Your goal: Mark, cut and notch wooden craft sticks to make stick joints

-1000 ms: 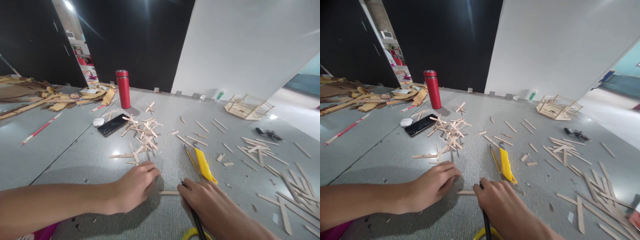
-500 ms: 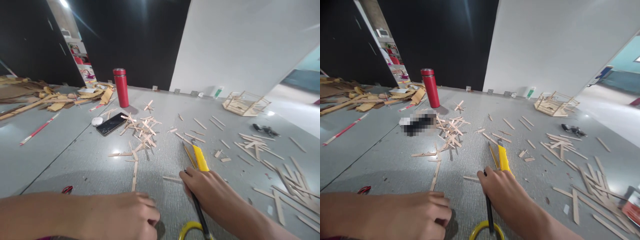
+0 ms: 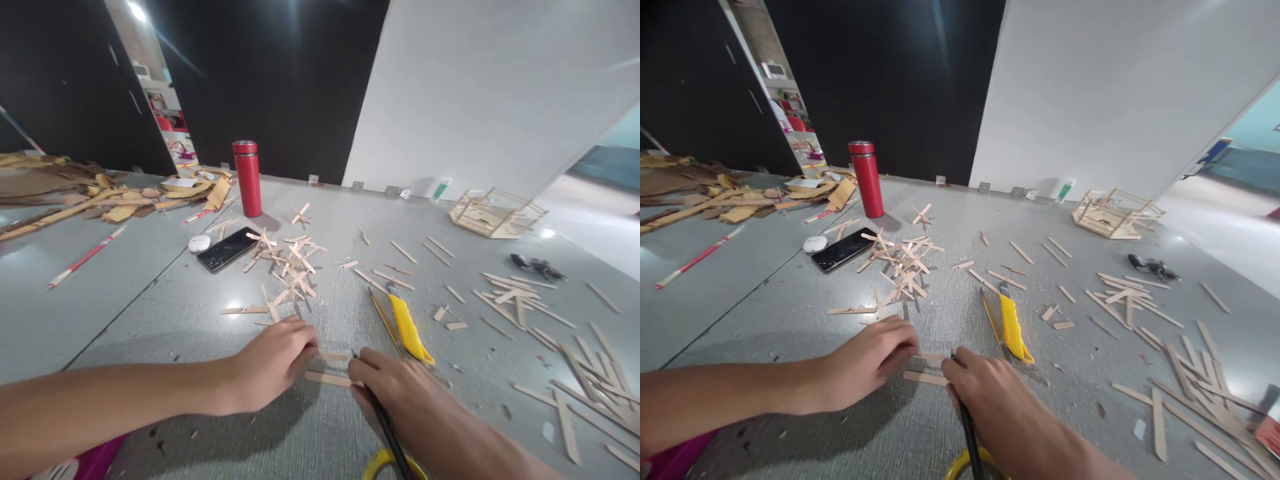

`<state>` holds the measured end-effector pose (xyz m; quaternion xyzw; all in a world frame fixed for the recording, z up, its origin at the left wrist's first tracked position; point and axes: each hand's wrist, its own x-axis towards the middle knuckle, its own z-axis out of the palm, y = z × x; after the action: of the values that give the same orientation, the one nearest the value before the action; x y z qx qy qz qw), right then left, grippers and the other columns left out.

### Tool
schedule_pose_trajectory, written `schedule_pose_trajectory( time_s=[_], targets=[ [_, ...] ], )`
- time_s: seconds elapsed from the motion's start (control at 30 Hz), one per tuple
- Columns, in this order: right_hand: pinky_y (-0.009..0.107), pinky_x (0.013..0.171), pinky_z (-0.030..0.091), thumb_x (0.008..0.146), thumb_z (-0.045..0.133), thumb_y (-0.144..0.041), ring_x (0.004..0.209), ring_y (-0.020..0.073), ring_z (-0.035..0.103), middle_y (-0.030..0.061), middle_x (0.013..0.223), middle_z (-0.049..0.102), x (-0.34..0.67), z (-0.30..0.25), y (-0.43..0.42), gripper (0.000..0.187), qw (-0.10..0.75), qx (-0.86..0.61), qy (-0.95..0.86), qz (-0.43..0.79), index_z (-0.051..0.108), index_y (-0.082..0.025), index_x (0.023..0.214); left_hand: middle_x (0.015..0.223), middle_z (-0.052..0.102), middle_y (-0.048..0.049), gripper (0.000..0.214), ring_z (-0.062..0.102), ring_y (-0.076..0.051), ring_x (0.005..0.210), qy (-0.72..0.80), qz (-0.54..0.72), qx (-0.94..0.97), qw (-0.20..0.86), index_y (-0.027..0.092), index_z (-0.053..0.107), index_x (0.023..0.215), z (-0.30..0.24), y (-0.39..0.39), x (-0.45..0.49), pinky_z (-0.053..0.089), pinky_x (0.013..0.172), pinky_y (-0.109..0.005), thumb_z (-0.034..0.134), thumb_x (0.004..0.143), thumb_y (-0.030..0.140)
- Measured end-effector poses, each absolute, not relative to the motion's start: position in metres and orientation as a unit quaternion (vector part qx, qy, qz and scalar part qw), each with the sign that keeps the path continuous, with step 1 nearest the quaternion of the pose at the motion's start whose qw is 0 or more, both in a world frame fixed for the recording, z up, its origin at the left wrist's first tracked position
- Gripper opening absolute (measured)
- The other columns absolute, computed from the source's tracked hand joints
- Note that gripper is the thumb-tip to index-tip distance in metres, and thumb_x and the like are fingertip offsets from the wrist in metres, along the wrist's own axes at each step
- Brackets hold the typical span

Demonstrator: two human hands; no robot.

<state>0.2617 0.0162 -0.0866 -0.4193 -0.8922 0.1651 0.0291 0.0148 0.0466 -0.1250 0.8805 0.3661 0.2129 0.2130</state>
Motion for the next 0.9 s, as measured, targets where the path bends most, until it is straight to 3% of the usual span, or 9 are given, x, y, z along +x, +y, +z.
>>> schedule_pose_trajectory(
  time_s=[0.2, 0.37, 0.53, 0.77, 0.9],
  targets=[
    [0.033, 0.069, 0.045, 0.106, 0.053, -0.022, 0.075, 0.0195, 0.064, 0.0035, 0.097, 0.062, 0.265, -0.080, 0.025, 0.011, 0.059, -0.442, -0.874, 0.196, 0.063, -0.021, 0.101, 0.098, 0.063, -0.0050, 0.016, 0.058, -0.020, 0.096, 0.346, 0.225, 0.892, 0.186, 0.017, 0.060, 0.096, -0.118, 0.041, 0.022, 0.049, 0.085, -0.033, 0.048, 0.104, 0.011],
    [0.032, 0.070, 0.047, 0.104, 0.055, -0.020, 0.078, 0.0201, 0.067, 0.0047, 0.098, 0.063, 0.268, -0.090, 0.022, 0.014, 0.074, -0.440, -0.873, 0.196, 0.069, -0.022, 0.106, 0.094, 0.066, -0.0066, 0.025, 0.059, -0.024, 0.091, 0.309, 0.173, 0.932, 0.081, 0.015, 0.066, 0.095, -0.112, 0.010, 0.010, 0.050, 0.085, -0.041, 0.044, 0.104, 0.008],
    [0.031, 0.066, 0.049, 0.108, 0.049, -0.023, 0.076, 0.0200, 0.066, 0.0059, 0.094, 0.064, 0.274, -0.108, 0.011, 0.023, 0.124, -0.415, -0.880, 0.197, 0.070, -0.022, 0.117, 0.126, 0.069, -0.0124, 0.034, 0.060, -0.029, 0.115, 0.296, 0.156, 0.938, -0.089, 0.008, 0.066, 0.126, -0.125, -0.007, 0.008, 0.050, 0.091, -0.041, 0.049, 0.107, 0.030],
    [0.032, 0.068, 0.050, 0.109, 0.045, -0.025, 0.075, 0.0185, 0.064, 0.0052, 0.094, 0.063, 0.281, -0.120, 0.005, 0.025, 0.172, -0.423, -0.861, 0.223, 0.069, -0.023, 0.110, 0.127, 0.072, -0.0126, 0.034, 0.065, -0.027, 0.110, 0.242, 0.071, 0.956, -0.148, 0.010, 0.072, 0.121, -0.129, -0.007, 0.010, 0.049, 0.083, -0.036, 0.047, 0.108, 0.028],
    [0.030, 0.066, 0.048, 0.108, 0.049, -0.023, 0.074, 0.0172, 0.062, 0.0034, 0.090, 0.061, 0.283, -0.123, 0.006, 0.019, 0.189, -0.429, -0.853, 0.231, 0.067, -0.022, 0.105, 0.135, 0.070, -0.0107, 0.037, 0.063, -0.024, 0.117, 0.239, 0.078, 0.948, -0.194, 0.011, 0.068, 0.131, -0.139, -0.019, 0.001, 0.048, 0.086, -0.035, 0.043, 0.108, 0.026]
  ],
)
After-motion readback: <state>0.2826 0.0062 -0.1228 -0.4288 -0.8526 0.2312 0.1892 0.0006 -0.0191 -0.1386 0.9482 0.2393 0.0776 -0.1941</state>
